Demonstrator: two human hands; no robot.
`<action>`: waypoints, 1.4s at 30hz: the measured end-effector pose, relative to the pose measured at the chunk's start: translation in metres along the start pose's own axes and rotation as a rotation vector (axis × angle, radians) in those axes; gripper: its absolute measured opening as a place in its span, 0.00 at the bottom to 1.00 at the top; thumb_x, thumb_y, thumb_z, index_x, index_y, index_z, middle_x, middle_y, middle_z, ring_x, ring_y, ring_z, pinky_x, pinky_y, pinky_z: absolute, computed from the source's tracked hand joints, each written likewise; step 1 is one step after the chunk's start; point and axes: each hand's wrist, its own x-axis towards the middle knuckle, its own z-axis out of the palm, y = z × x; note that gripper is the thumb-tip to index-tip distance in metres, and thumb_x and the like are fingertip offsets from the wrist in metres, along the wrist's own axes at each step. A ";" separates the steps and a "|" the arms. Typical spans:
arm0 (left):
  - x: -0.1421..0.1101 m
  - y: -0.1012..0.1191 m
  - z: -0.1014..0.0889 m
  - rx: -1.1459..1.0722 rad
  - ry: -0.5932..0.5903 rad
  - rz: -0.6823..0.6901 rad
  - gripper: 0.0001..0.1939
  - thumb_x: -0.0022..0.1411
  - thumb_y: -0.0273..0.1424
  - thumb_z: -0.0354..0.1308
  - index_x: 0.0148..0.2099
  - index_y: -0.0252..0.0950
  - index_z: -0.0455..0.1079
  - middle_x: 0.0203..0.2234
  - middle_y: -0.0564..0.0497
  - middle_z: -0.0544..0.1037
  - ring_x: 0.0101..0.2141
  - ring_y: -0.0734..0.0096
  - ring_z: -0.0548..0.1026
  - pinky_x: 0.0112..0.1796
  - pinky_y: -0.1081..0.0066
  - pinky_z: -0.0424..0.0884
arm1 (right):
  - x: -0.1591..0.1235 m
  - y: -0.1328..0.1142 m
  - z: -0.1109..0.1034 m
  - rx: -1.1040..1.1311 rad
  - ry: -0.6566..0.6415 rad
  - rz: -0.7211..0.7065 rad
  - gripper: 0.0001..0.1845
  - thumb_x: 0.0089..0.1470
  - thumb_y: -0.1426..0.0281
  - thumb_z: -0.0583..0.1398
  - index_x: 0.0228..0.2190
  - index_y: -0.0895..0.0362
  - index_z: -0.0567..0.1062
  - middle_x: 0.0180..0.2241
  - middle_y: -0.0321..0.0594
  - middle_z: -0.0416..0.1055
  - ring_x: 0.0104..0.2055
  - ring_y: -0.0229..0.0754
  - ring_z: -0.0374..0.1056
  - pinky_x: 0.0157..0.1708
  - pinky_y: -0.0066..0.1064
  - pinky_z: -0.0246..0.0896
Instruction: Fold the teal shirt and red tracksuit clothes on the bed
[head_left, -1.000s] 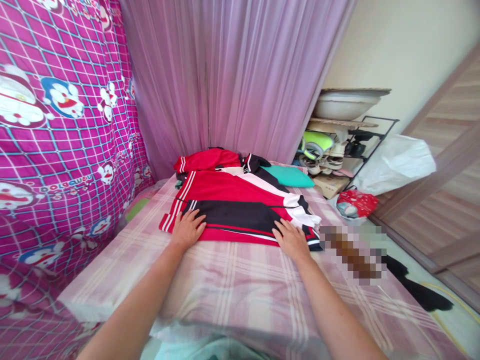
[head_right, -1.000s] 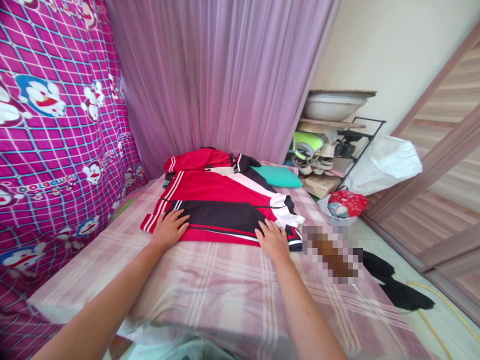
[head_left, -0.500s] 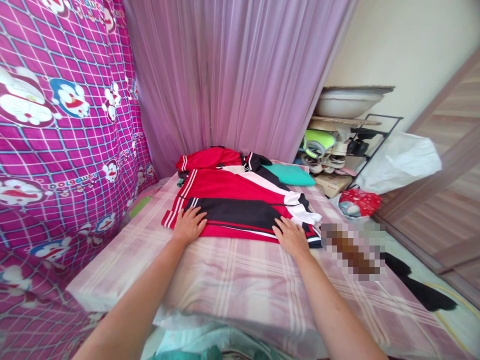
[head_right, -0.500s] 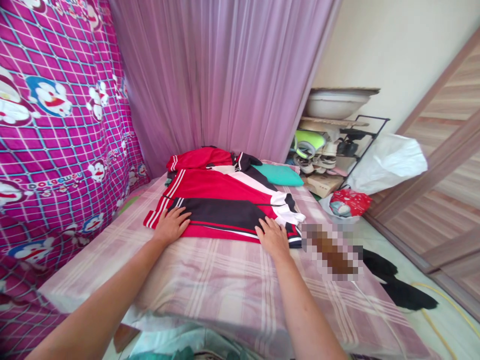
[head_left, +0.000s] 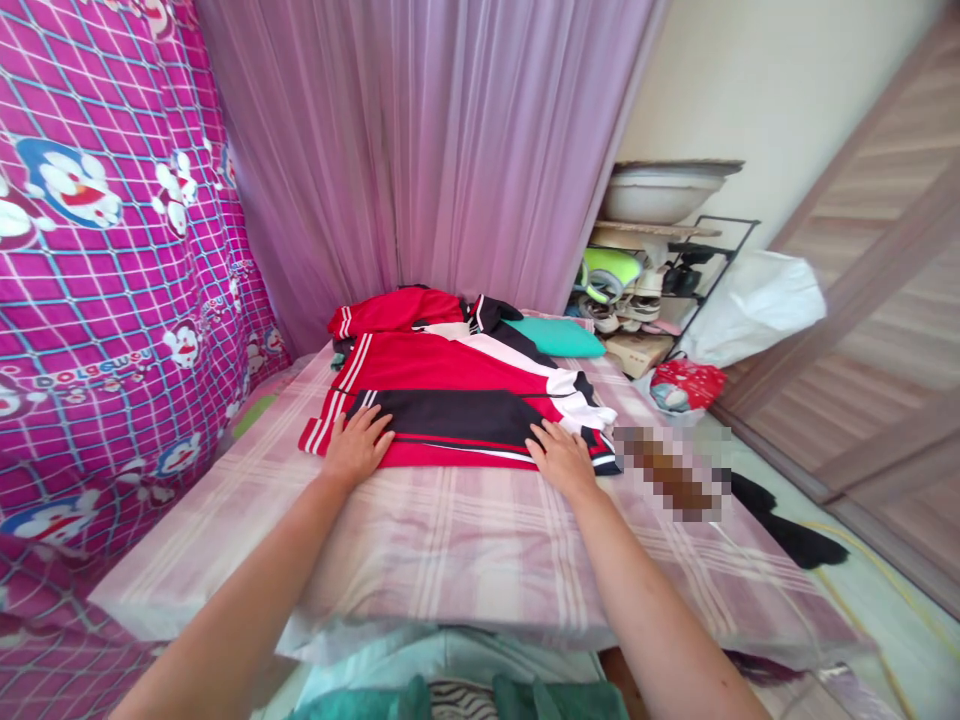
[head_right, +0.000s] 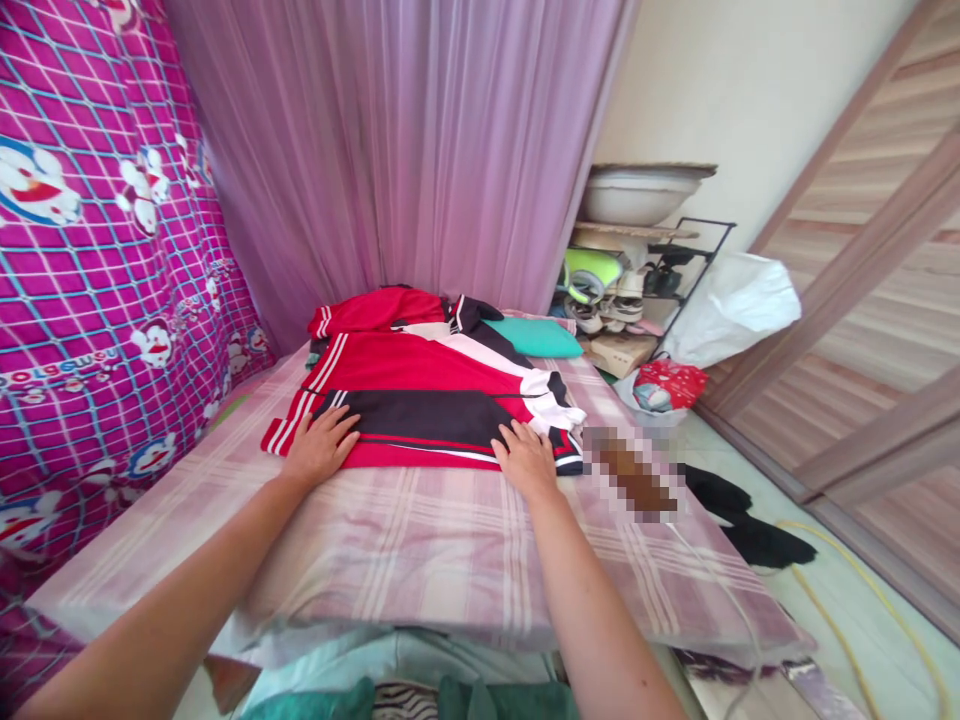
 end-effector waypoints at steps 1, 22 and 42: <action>0.001 -0.003 -0.001 0.002 0.007 0.009 0.23 0.68 0.40 0.45 0.59 0.43 0.71 0.61 0.45 0.69 0.61 0.54 0.65 0.62 0.48 0.53 | -0.001 -0.001 -0.001 0.002 -0.002 0.000 0.26 0.66 0.59 0.47 0.59 0.53 0.69 0.64 0.45 0.60 0.66 0.49 0.55 0.62 0.49 0.48; 0.019 -0.062 -0.020 0.145 -0.227 -0.175 0.26 0.65 0.40 0.48 0.63 0.44 0.65 0.66 0.40 0.61 0.64 0.47 0.58 0.59 0.37 0.54 | 0.000 0.001 0.004 0.013 0.038 0.009 0.25 0.65 0.59 0.48 0.58 0.52 0.70 0.63 0.45 0.62 0.65 0.49 0.56 0.61 0.48 0.49; -0.014 -0.045 -0.017 -0.138 -0.095 0.315 0.27 0.64 0.52 0.47 0.52 0.42 0.75 0.50 0.45 0.79 0.53 0.56 0.74 0.57 0.56 0.66 | -0.031 0.090 -0.031 0.229 -0.043 -0.120 0.27 0.45 0.79 0.54 0.44 0.50 0.80 0.50 0.35 0.76 0.55 0.45 0.67 0.59 0.37 0.57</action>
